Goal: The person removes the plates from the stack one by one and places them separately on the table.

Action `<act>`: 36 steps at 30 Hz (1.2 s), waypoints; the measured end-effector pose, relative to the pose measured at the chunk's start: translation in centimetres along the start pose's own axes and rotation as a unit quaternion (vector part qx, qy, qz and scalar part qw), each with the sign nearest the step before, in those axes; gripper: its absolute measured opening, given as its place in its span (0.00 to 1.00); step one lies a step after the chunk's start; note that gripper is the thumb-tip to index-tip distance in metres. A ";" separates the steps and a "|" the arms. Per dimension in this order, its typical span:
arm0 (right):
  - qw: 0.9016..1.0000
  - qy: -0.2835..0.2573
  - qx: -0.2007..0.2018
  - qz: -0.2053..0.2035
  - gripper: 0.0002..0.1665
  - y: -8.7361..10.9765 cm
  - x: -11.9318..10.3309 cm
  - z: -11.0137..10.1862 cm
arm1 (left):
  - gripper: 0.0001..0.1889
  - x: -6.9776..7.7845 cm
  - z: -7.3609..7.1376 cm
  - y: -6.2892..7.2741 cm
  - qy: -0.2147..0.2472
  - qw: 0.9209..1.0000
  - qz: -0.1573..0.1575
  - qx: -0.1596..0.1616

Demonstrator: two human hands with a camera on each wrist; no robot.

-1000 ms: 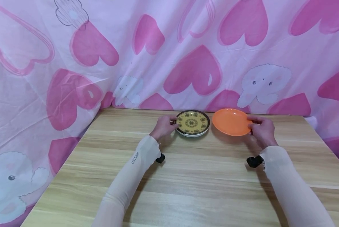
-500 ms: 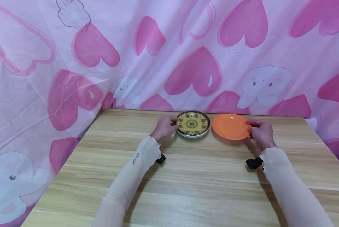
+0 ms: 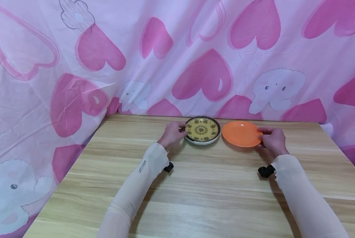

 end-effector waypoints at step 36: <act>0.960 0.270 -0.011 -0.080 0.27 -0.6 -2.0 -0.4 | 0.23 -0.4 0.0 0.4 0.025 0.999 -0.002 0.022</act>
Point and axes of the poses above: each hand's wrist, its own y-axis away from the middle knuckle, its own z-axis out of the palm, x = y × z, the point moved 10 cm from there along -y, towards the middle knuckle, and after that the axes turned 4 degrees about z, right-handed, at the moved point
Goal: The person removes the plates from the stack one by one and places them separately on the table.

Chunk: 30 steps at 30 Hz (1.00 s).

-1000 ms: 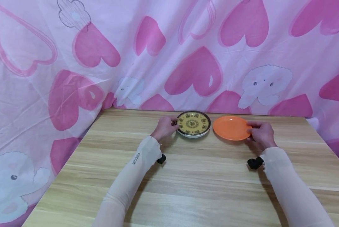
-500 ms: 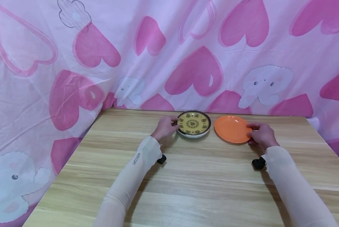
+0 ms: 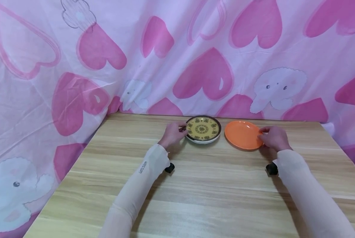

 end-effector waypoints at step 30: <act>0.986 -0.136 -0.005 -0.100 0.21 0.8 -12.7 5.8 | 0.22 -0.3 0.1 -0.2 -0.002 1.000 0.009 0.005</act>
Point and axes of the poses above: each hand's wrist, its own y-axis away from the middle knuckle, its own z-axis out of the palm, x = y × z, the point moved 10 cm from there along -y, towards the middle knuckle, and after that the axes turned 4 degrees about z, right-handed, at the moved point
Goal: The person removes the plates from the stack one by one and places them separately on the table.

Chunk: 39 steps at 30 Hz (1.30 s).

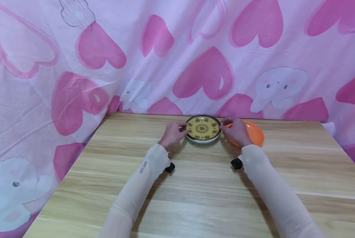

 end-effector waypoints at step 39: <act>0.993 -0.070 -0.024 0.094 0.32 -0.3 0.7 2.4 | 0.19 0.6 -0.3 0.1 -0.026 1.000 0.008 0.012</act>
Point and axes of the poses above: each hand's wrist, its own y-axis away from the middle knuckle, its own z-axis out of the palm, x = y × z, the point moved 10 cm from there along -y, towards the middle knuckle, and after that the axes turned 4 degrees about z, right-handed, at the moved point
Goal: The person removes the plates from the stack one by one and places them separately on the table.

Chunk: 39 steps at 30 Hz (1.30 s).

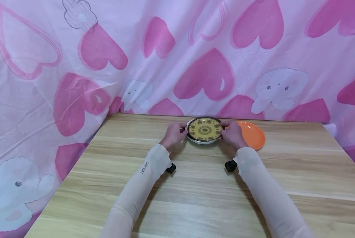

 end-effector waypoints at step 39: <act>0.996 -0.091 -0.007 0.023 0.31 0.9 0.3 -1.3 | 0.21 0.6 -0.1 -0.1 -0.031 0.999 0.025 -0.002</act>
Point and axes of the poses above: each hand's wrist, its own y-axis away from the middle knuckle, its own z-axis out of the palm, x = y × z, the point moved 10 cm from there along -y, towards the middle knuckle, and after that the axes turned 4 degrees about z, right-handed, at the moved point
